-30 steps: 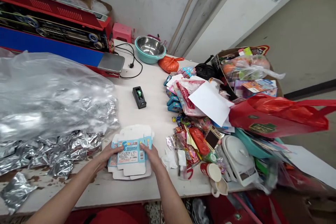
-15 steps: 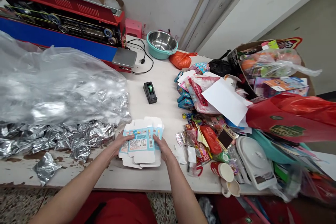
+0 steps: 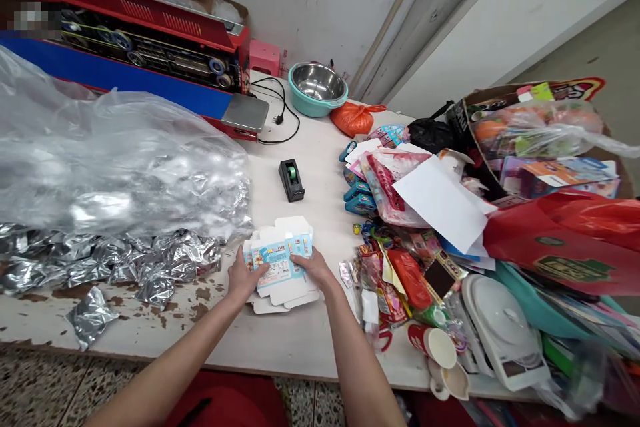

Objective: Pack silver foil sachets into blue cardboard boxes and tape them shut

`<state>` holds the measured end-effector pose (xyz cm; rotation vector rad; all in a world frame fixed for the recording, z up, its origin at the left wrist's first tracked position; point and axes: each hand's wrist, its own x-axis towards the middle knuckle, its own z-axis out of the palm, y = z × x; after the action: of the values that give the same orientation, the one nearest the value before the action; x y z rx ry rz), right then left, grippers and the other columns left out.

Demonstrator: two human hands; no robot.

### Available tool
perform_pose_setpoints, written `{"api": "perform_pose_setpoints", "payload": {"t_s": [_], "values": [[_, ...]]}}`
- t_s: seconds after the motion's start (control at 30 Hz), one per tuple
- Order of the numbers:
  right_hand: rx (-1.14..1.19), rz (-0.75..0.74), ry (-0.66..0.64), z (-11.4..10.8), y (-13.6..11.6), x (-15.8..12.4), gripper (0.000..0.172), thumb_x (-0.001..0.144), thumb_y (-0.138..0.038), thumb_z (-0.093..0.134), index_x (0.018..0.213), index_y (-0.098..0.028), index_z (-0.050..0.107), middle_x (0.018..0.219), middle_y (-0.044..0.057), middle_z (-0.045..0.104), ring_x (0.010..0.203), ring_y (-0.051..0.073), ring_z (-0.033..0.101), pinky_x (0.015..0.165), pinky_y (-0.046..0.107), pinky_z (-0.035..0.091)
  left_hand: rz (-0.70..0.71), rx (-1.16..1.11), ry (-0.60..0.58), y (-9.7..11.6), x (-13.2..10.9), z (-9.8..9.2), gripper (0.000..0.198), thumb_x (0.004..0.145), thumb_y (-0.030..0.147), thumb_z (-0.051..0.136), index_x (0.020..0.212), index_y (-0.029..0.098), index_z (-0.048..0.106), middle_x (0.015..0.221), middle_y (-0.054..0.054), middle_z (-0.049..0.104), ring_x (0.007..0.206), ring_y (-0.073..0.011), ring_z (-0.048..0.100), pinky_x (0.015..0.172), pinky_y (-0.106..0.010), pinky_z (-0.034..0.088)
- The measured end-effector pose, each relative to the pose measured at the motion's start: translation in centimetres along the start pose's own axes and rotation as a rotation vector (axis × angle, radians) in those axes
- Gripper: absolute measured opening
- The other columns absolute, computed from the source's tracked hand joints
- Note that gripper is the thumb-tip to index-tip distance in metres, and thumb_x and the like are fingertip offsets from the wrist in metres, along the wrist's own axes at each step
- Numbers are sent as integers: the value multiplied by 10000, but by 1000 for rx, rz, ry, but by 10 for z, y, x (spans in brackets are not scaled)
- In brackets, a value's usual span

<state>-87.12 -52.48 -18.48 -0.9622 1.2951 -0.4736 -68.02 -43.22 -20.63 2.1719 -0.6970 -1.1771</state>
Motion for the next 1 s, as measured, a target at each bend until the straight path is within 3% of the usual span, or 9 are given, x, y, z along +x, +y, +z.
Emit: {"api": "perform_pose_setpoints", "payload": {"t_s": [0.13, 0.23, 0.3, 0.4, 0.5, 0.63, 0.77, 0.87, 1.0], "values": [[-75, -2, 94, 12, -5, -5, 508, 525, -385, 799, 954, -151, 658, 1084, 123, 692, 1047, 350, 617, 891, 471, 501, 62, 139, 75, -4, 3, -1, 899, 716, 448, 681, 1441, 118, 265, 1439, -209, 335, 1365, -363, 274, 1118, -470, 231], [-117, -60, 320, 18, -13, -17, 735, 451, -355, 832, 1114, -129, 610, 1428, 196, 421, 1357, 426, 282, 1084, 553, 290, 98, 194, 62, -3, 1, -11, 938, 703, 459, 692, 1449, 115, 240, 1378, -199, 405, 1319, -369, 339, 1080, -471, 299], [-98, -113, 480, 22, -16, -34, 861, 531, -399, 794, 1290, -139, 481, 1548, 175, 177, 1431, 376, 65, 1153, 529, 138, 166, 249, 109, 7, -3, -20, 935, 732, 460, 665, 1464, 115, 198, 1403, -199, 364, 1323, -375, 311, 1077, -491, 287], [41, -117, 552, 36, -12, -71, 742, 742, -530, 605, 1341, -149, 389, 1469, 184, 340, 1360, 303, 331, 1106, 456, 307, 450, 478, 149, 36, -9, -28, 649, 859, 419, 522, 1420, 159, 326, 1402, -161, 358, 1290, -340, 312, 1070, -486, 276], [480, 121, 385, 58, 2, -98, 578, 693, -508, 679, 1129, -154, 542, 1186, 138, 604, 1067, 261, 616, 916, 375, 506, 624, 710, -17, 71, -11, -20, 436, 865, 372, 533, 1241, 152, 539, 1273, -164, 480, 1205, -336, 379, 1022, -492, 305], [758, 414, 286, 72, 20, -93, 363, 618, -406, 746, 832, -151, 602, 944, 112, 656, 923, 224, 666, 797, 305, 544, 558, 757, -145, 98, -6, -3, 376, 741, 282, 655, 1045, 64, 622, 1134, -215, 562, 1126, -360, 459, 968, -493, 338], [778, 507, 294, 66, 28, -79, 289, 617, -357, 741, 793, -173, 604, 808, 48, 651, 804, 176, 659, 653, 255, 529, 474, 692, -308, 103, 1, -12, 250, 701, 261, 659, 909, 122, 650, 852, -102, 640, 866, -250, 588, 803, -364, 430], [776, 496, 301, 66, 29, -89, 364, 543, -311, 787, 828, -188, 596, 755, 5, 652, 744, 148, 640, 629, 225, 514, 446, 561, -456, 97, -3, -32, 144, 687, 283, 666, 693, 144, 628, 626, -2, 564, 659, -161, 554, 611, -248, 406], [687, 247, 271, 74, 30, -103, 567, 471, -402, 840, 934, -200, 581, 908, 0, 683, 843, 173, 645, 733, 268, 527, 455, 360, -491, 79, -29, -53, 169, 781, 289, 565, 753, 147, 653, 621, 29, 564, 604, -115, 529, 528, -188, 380]]}}
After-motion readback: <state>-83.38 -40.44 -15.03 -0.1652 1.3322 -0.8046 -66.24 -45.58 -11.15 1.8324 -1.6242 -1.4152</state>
